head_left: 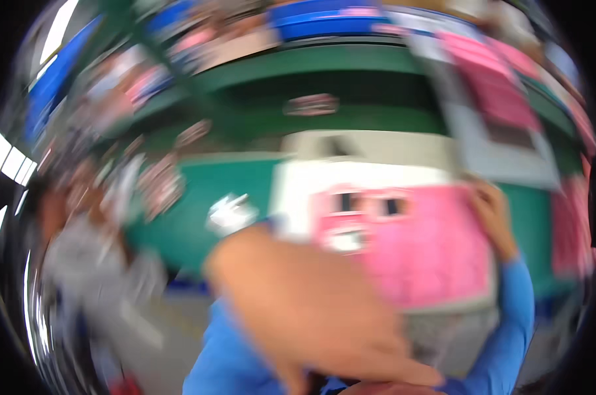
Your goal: Assemble electronic components by connecting circuit boards and housing units at a manufacturing station.
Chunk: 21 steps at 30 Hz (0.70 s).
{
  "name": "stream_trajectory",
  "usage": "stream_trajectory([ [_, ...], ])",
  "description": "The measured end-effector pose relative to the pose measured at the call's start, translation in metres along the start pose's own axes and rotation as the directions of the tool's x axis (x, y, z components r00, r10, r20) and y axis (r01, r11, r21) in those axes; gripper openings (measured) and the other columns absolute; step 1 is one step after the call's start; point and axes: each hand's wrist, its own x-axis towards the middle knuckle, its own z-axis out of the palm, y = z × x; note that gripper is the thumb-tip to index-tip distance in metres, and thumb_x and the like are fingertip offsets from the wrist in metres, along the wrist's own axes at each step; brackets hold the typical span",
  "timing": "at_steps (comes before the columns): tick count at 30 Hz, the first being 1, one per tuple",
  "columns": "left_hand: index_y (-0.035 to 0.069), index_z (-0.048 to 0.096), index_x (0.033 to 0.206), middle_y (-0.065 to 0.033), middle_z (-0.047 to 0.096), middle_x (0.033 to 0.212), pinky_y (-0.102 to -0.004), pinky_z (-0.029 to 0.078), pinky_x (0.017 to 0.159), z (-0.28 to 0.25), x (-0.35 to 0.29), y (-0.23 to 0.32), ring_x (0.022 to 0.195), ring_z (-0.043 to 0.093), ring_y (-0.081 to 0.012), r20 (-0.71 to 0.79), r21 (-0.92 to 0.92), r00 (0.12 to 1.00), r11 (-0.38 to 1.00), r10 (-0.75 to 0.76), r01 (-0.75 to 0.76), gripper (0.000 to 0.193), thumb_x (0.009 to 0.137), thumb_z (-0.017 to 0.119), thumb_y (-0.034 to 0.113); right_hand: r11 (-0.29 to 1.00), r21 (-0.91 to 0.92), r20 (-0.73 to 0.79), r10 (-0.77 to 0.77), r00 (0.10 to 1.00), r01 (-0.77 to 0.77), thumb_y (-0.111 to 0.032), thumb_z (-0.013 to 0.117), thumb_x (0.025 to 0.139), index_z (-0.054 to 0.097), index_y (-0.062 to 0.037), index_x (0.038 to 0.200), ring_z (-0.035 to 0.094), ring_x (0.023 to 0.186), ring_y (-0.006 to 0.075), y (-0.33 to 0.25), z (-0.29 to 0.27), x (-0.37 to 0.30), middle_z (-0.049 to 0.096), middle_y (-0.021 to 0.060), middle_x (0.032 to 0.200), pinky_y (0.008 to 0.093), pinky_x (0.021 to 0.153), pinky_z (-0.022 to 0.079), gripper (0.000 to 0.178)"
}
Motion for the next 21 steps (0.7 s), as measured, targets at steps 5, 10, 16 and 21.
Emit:
stream_trajectory([
  [5, -0.004, 0.049, 0.159, -0.0190, 0.055, 0.162, -0.0381, 0.047, 0.121, 0.012, -0.027, -0.020, 0.140, 0.061, -0.0347, 0.150, -0.698, 0.870, 0.674, 0.469, -0.243, 0.062, 0.113, 0.054, 0.037, 0.957, 0.185, 0.165, -0.253, 0.953, 0.222, -0.014, 0.065, 0.101, 0.061, -0.0041, 0.088, 0.048, 0.064, 0.0184, 0.018, 0.039, 0.043, 0.062, 0.0047, 0.077, 0.0349, 0.066, 0.045, 0.017],
  [10, -0.007, 0.046, 0.160, -0.0235, 0.052, 0.163, -0.0400, 0.047, 0.120, 0.031, -0.001, -0.074, 0.142, 0.059, -0.0372, 0.306, -0.354, 0.880, -0.814, 0.364, 0.460, 0.067, 0.108, 0.058, 0.033, 0.982, 0.116, 0.024, -0.155, 0.988, 0.151, -0.013, 0.069, 0.098, 0.057, -0.0031, 0.083, 0.049, 0.062, 0.0238, 0.021, 0.001, 0.012, 0.058, 0.0068, 0.070, 0.0362, 0.065, 0.044, 0.022],
  [16, -0.003, 0.056, 0.153, -0.0213, 0.059, 0.155, -0.0428, 0.047, 0.120, 0.054, 0.069, -0.049, 0.139, 0.062, -0.0343, 0.339, -0.547, 0.884, -0.697, 0.322, 0.464, 0.053, 0.108, 0.057, 0.024, 0.969, 0.140, 0.056, -0.212, 0.976, 0.202, -0.014, 0.070, 0.097, 0.056, -0.0022, 0.083, 0.047, 0.062, 0.0254, 0.017, 0.008, 0.021, 0.057, 0.0076, 0.070, 0.0370, 0.065, 0.043, 0.022],
  [21, -0.001, 0.063, 0.146, -0.0195, 0.065, 0.149, -0.0451, 0.048, 0.119, 0.067, 0.107, -0.038, 0.136, 0.064, -0.0319, 0.353, -0.659, 0.895, -0.607, 0.274, 0.445, 0.043, 0.107, 0.055, 0.017, 0.968, 0.151, 0.054, -0.210, 0.976, 0.200, -0.014, 0.070, 0.097, 0.055, -0.0019, 0.083, 0.047, 0.062, 0.0263, 0.017, 0.004, 0.023, 0.056, 0.0082, 0.070, 0.0375, 0.065, 0.043, 0.024],
])
